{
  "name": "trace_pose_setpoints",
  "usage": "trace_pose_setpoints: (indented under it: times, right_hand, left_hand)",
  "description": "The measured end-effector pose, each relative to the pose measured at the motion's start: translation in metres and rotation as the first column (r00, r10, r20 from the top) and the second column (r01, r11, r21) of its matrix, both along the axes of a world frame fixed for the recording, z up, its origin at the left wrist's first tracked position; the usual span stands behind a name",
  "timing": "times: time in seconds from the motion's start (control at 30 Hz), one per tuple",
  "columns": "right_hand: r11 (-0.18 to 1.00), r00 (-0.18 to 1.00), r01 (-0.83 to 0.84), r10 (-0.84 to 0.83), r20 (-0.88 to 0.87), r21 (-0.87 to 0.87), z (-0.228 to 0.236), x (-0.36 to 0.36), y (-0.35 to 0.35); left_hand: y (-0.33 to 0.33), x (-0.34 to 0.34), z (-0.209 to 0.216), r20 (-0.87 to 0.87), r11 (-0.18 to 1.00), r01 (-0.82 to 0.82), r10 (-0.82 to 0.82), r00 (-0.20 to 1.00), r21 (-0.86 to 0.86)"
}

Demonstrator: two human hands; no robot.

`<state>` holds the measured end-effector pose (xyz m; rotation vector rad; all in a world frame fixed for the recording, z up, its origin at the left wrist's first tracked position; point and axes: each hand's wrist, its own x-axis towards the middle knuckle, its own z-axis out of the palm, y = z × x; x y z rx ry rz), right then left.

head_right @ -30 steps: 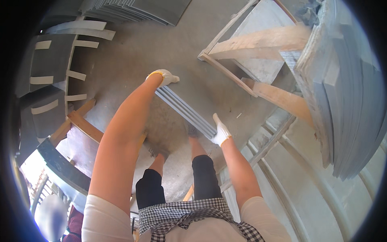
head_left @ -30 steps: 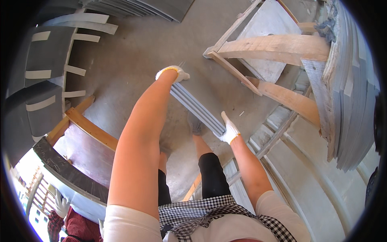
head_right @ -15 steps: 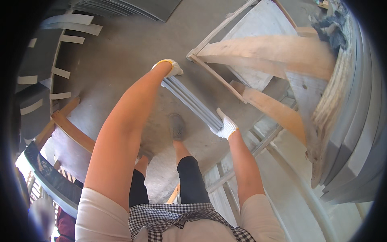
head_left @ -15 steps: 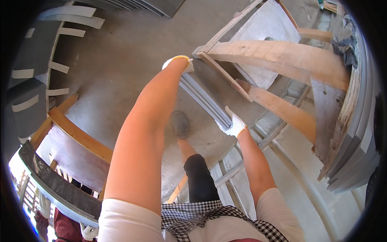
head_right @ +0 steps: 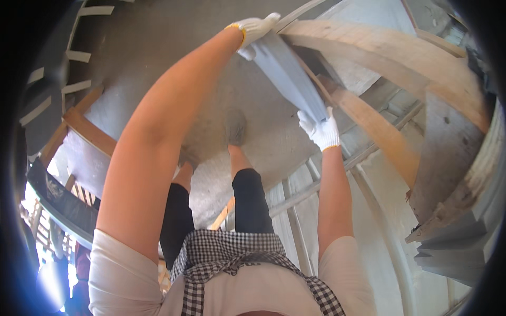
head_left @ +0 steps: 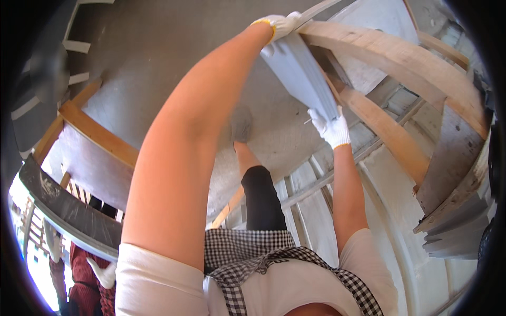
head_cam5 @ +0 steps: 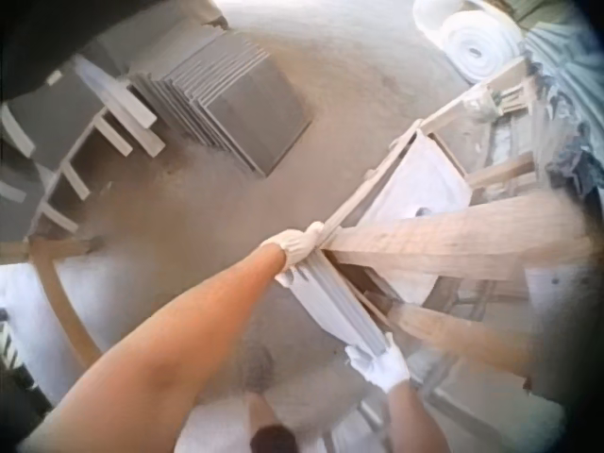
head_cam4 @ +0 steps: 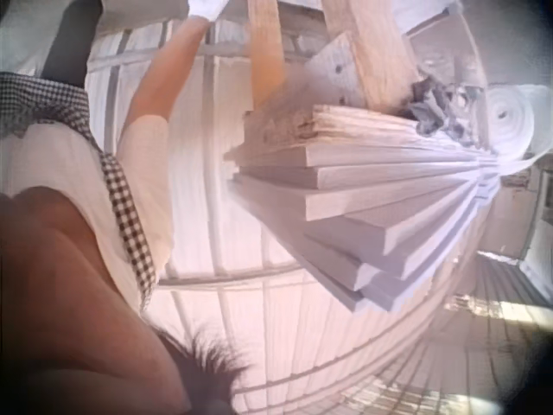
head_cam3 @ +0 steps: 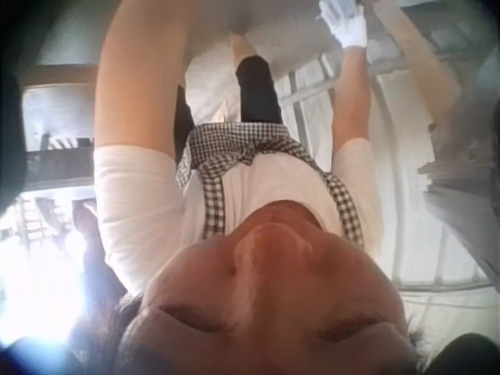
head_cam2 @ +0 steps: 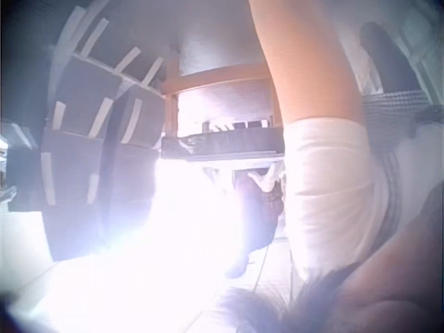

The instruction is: The person stacks gray rectangular panels on a wooden pallet while wearing white gloves. They repeatedly pick up panels, align them, and place them in a growing stack, occasionally adjusting the pile to maintain alignment.

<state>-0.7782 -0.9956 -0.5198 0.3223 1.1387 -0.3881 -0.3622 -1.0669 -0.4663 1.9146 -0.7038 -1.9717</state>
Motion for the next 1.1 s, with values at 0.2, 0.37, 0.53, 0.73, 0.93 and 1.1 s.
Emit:
trace_pose_setpoints:
  times: [0.2, 0.37, 0.53, 0.73, 0.93, 1.1]
  right_hand:
    - [0.915, 0.904, 0.370, -0.395, -0.166, -0.163, 0.003, 0.018, 0.017]
    - [0.918, 0.854, 0.333, -0.391, -0.344, -0.217, -0.002, 0.046, 0.041]
    - [0.982, 0.928, 0.096, -0.148, -0.342, -0.163, 0.043, 0.106, 0.085]
    - [0.987, 0.956, -0.145, 0.123, -0.267, -0.066, 0.098, 0.188, 0.107]
    - [0.824, 0.838, -0.524, 0.544, 0.041, -0.215, 0.180, 0.310, 0.108]
    - [0.601, 0.549, -0.669, 0.796, 0.255, -0.437, 0.273, 0.424, 0.142]
  left_hand:
    - [0.020, 0.011, -0.010, -0.067, 0.977, -0.195, 0.190, 0.980, -0.080]
    - [0.102, -0.021, -0.092, 0.368, 0.842, -0.316, 0.488, 0.791, -0.437]
    - [0.239, -0.092, -0.019, 0.269, 0.684, -0.705, 0.726, 0.633, -0.185]
    - [0.376, -0.095, 0.137, 0.014, 0.675, -0.719, 0.728, 0.686, 0.164]
    - [0.545, -0.065, 0.288, 0.164, 0.711, -0.694, 0.676, 0.719, 0.110]
    - [0.676, -0.054, 0.348, 0.405, 0.016, -0.988, 0.913, -0.048, -0.153]
